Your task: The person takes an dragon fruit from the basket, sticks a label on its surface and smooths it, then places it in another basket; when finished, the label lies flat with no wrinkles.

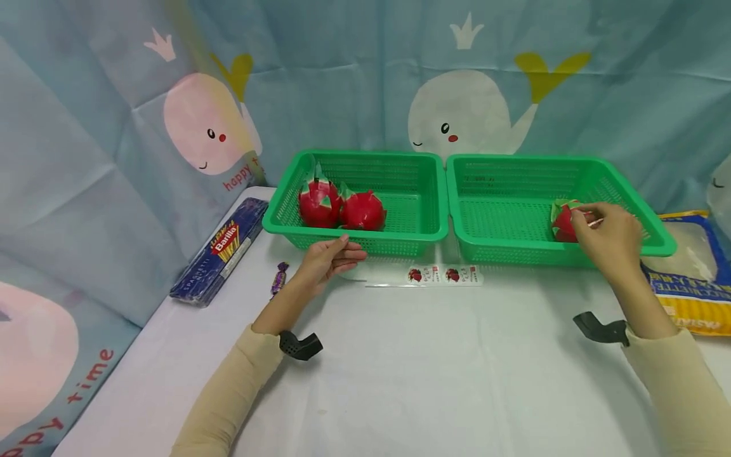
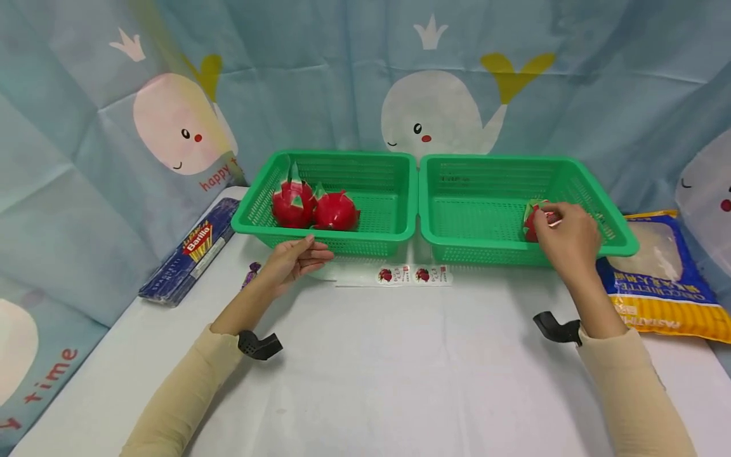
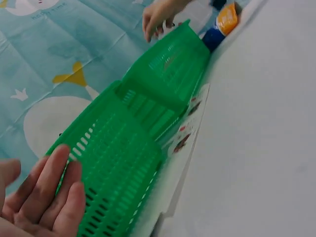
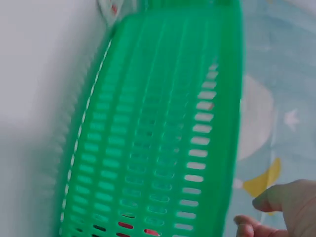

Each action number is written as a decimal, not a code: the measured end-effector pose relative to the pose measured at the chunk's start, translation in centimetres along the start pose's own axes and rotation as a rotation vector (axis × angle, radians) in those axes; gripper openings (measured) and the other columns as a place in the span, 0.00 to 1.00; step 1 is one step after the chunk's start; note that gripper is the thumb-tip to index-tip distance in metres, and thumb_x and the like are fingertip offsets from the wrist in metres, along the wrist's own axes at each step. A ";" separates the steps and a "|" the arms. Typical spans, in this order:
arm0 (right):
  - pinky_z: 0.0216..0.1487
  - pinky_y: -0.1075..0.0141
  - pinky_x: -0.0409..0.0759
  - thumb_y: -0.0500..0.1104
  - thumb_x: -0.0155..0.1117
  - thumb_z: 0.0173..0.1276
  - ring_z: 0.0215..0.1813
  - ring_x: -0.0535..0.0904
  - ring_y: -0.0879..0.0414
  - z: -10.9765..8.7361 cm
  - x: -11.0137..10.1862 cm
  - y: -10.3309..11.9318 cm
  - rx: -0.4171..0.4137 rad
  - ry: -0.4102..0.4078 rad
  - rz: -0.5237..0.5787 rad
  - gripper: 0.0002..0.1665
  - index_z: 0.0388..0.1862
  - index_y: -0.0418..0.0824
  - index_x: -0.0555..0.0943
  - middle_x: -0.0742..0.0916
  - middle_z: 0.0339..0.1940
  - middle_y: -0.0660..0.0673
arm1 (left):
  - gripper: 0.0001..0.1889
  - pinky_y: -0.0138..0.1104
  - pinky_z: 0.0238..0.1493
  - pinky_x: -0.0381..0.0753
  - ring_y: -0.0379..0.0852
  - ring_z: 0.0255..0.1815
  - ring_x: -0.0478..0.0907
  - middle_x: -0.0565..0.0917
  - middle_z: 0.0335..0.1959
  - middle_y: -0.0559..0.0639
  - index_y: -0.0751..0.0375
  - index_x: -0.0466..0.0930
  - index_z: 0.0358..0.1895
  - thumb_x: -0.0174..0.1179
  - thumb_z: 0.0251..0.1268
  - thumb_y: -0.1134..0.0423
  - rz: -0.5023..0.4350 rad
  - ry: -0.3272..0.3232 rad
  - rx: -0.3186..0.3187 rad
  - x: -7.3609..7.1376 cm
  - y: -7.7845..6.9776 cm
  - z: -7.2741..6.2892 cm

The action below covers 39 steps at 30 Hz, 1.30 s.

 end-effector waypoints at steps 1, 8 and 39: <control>0.24 0.68 0.63 0.49 0.51 0.66 0.24 0.70 0.65 -0.6 -0.3 -0.2 0.017 0.002 0.033 0.22 0.40 0.30 0.80 0.82 0.22 0.47 | 0.21 0.31 0.44 0.80 0.40 0.39 0.84 0.87 0.32 0.45 0.74 0.75 0.49 0.48 0.70 0.56 0.040 0.025 0.015 0.0 -0.3 0.0; 0.22 0.75 0.77 0.52 0.53 0.68 0.19 0.79 0.67 -3.1 -1.6 -3.1 0.265 0.333 0.555 0.20 0.21 0.47 0.83 0.83 0.14 0.61 | 0.12 0.32 0.43 0.81 0.39 0.36 0.85 0.87 0.30 0.44 0.65 0.81 0.39 0.52 0.67 0.60 0.251 0.001 0.331 -0.8 -5.0 1.1; 0.44 0.59 0.81 0.38 0.35 0.75 0.45 0.84 0.46 -4.4 1.8 -7.1 0.358 0.695 1.617 0.21 0.47 0.33 0.78 0.86 0.42 0.36 | 0.46 0.51 0.63 0.66 0.54 0.75 0.41 0.47 0.74 0.53 0.56 0.55 0.68 0.73 0.43 0.62 1.458 0.442 0.124 -1.0 -7.0 13.9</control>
Point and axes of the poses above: each hand's wrist, its own z-axis towards the middle knuckle, its own x-axis out of the palm, y = z × x, the point moved 1 cm from there along z, towards the middle knuckle
